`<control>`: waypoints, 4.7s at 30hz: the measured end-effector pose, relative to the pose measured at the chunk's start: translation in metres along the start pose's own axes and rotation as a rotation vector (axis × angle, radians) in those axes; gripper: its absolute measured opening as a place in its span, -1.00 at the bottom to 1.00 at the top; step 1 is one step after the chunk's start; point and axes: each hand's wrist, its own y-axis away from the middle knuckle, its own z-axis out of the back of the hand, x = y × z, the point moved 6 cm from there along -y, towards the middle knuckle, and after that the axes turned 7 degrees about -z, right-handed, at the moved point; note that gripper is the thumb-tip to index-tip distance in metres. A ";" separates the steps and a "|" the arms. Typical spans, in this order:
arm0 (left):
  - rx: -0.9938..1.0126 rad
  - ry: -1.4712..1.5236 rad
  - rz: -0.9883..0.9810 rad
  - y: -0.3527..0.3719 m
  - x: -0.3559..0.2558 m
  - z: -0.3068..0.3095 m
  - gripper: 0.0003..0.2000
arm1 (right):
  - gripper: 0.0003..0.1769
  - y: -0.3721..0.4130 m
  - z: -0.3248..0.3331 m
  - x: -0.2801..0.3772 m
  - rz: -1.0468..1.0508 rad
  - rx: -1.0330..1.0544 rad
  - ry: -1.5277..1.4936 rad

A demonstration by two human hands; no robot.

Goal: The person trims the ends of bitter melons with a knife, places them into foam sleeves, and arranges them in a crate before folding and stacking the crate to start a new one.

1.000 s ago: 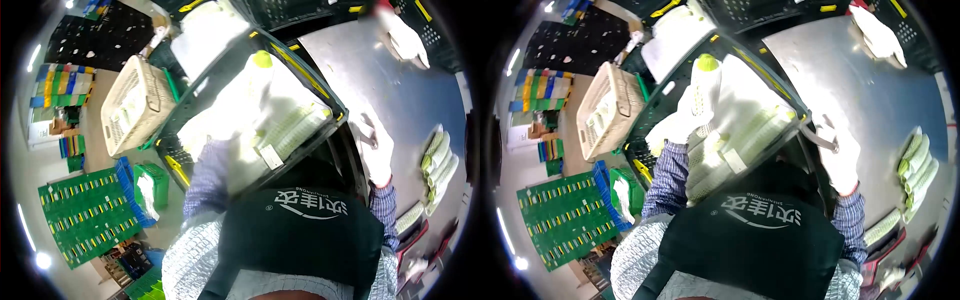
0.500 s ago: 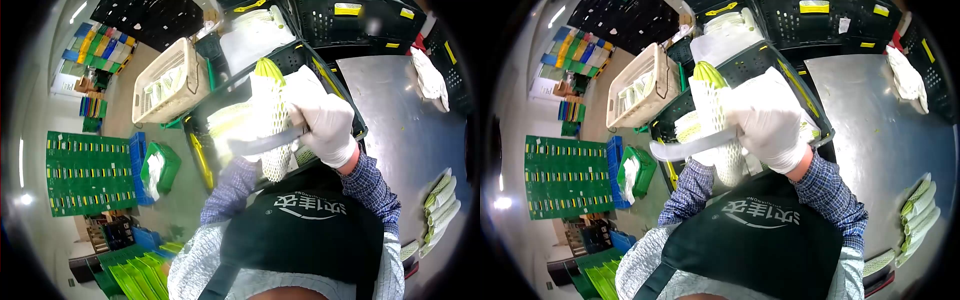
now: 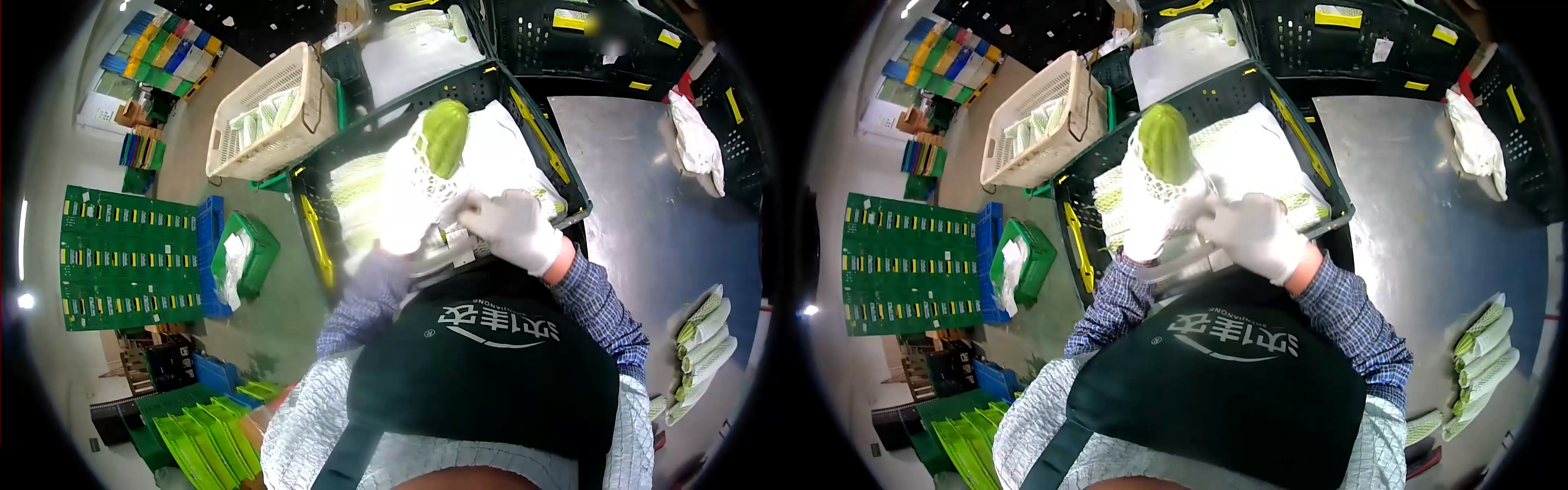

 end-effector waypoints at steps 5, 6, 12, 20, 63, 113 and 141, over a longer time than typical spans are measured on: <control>-0.158 -0.132 -0.222 0.028 0.050 0.018 -0.17 | -0.67 0.004 -0.005 -0.025 -0.135 0.044 -0.222; -0.182 -0.119 -0.190 0.030 0.054 0.022 -0.15 | -0.64 0.003 0.001 -0.024 -0.126 -0.014 -0.281; -0.226 0.623 0.152 0.040 0.074 0.019 -0.17 | -0.51 0.004 0.004 -0.024 -0.127 -0.075 -0.214; -0.234 0.297 -0.108 0.039 0.075 0.031 -0.23 | -0.62 0.005 0.018 -0.022 -0.086 -0.157 -0.178; 0.612 -0.554 0.180 0.050 0.209 0.015 -0.62 | -0.63 0.182 -0.006 -0.090 -0.977 -0.328 -0.330; 0.521 -0.120 -0.106 0.032 0.033 0.022 -0.63 | -0.76 -0.049 0.016 0.009 -0.099 -0.124 -0.198; 0.054 0.136 0.062 0.026 0.026 0.021 -0.29 | -0.57 -0.015 0.004 -0.017 -0.086 -0.276 -0.086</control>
